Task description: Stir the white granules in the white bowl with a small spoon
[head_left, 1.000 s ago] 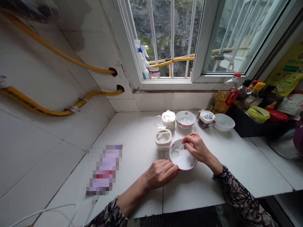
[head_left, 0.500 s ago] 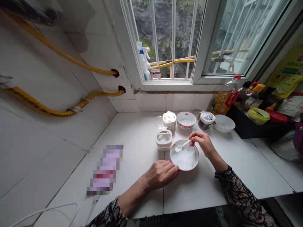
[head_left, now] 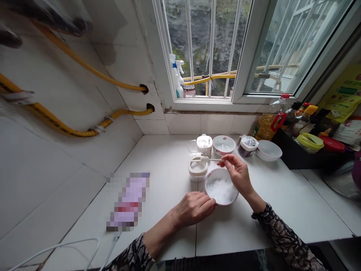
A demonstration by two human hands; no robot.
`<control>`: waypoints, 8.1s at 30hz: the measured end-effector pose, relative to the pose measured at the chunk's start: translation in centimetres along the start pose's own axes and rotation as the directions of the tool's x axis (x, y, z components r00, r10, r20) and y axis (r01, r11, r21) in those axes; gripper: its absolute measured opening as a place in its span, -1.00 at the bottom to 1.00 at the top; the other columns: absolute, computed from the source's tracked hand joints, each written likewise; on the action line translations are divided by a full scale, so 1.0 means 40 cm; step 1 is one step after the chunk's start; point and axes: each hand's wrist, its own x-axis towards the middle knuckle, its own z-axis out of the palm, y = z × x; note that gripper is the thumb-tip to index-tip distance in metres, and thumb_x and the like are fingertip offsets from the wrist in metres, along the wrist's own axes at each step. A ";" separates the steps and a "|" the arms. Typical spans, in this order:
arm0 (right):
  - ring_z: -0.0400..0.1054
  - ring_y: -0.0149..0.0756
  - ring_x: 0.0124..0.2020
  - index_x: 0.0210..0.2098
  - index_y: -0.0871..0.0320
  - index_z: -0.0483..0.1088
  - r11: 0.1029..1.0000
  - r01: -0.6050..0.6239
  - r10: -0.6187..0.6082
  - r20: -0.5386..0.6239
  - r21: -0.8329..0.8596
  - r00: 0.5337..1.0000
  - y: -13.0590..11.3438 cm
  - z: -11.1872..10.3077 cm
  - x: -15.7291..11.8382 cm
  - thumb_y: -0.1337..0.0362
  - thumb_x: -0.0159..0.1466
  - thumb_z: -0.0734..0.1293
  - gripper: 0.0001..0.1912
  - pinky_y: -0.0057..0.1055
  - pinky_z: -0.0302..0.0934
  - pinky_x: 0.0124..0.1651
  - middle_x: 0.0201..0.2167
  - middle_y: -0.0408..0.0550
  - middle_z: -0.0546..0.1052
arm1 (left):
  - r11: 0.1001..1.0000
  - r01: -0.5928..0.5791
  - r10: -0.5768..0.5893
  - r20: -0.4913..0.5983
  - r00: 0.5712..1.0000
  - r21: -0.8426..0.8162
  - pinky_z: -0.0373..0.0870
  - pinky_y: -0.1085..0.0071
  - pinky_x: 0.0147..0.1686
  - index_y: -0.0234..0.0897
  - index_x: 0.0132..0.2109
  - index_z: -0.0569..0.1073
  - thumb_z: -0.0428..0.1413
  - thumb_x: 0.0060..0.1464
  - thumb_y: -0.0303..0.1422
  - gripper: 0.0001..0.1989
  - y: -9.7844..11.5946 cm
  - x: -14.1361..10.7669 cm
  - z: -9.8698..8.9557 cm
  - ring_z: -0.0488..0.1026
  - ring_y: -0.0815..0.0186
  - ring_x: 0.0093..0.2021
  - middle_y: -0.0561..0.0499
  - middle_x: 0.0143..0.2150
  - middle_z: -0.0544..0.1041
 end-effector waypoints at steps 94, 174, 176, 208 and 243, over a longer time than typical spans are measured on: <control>0.27 -0.38 -0.63 -0.57 0.15 0.40 0.928 -0.366 0.347 0.204 0.063 0.915 0.003 -0.063 0.011 0.28 -0.02 0.26 -0.89 -0.41 0.19 -0.45 -0.72 -0.17 0.44 | 1.000 0.014 -0.014 0.022 1.000 -0.005 0.19 0.45 -0.58 -0.29 -0.27 0.35 -0.03 0.27 -0.50 -0.86 0.002 -0.005 -0.002 0.32 0.43 -0.57 0.12 -0.54 0.40; 0.20 -0.42 -0.66 -0.63 0.16 0.42 0.915 -0.397 0.395 0.034 0.077 0.918 0.016 -0.065 0.024 0.28 -0.09 0.26 -0.88 -0.44 0.15 -0.49 -0.78 -0.20 0.39 | 1.000 0.001 -0.001 0.016 1.000 -0.012 0.18 0.45 -0.58 -0.33 -0.27 0.36 -0.02 0.27 -0.50 -0.87 0.001 -0.002 -0.003 0.33 0.42 -0.57 0.10 -0.54 0.42; 0.20 -0.42 -0.66 -0.62 0.16 0.42 0.908 -0.407 0.404 0.049 0.103 0.913 0.016 -0.069 0.026 0.28 -0.09 0.26 -0.88 -0.43 0.15 -0.48 -0.77 -0.20 0.39 | 1.000 -0.001 0.001 0.016 1.000 -0.008 0.18 0.45 -0.57 -0.33 -0.26 0.36 -0.02 0.27 -0.50 -0.88 0.001 -0.003 -0.003 0.33 0.42 -0.57 0.10 -0.53 0.42; 0.45 -0.22 -0.28 -0.24 0.10 0.42 0.831 0.458 -0.406 0.218 -0.316 0.888 -0.007 0.019 -0.014 0.40 0.36 0.19 -0.82 -0.21 0.28 -0.05 -0.35 -0.03 0.60 | 1.000 0.008 -0.009 0.013 1.000 0.023 0.17 0.46 -0.59 -0.30 -0.28 0.35 -0.03 0.27 -0.49 -0.87 0.002 -0.001 -0.001 0.31 0.43 -0.58 0.12 -0.56 0.37; 0.27 -0.38 -0.63 -0.57 0.17 0.44 0.897 -0.406 0.383 0.148 0.175 0.912 0.003 -0.064 0.020 0.29 -0.03 0.29 -0.89 -0.39 0.23 -0.43 -0.73 -0.17 0.45 | 1.000 0.001 -0.001 0.020 1.000 -0.008 0.16 0.43 -0.57 -0.32 -0.26 0.35 -0.04 0.29 -0.50 -0.87 0.001 -0.003 -0.003 0.30 0.42 -0.57 0.11 -0.54 0.40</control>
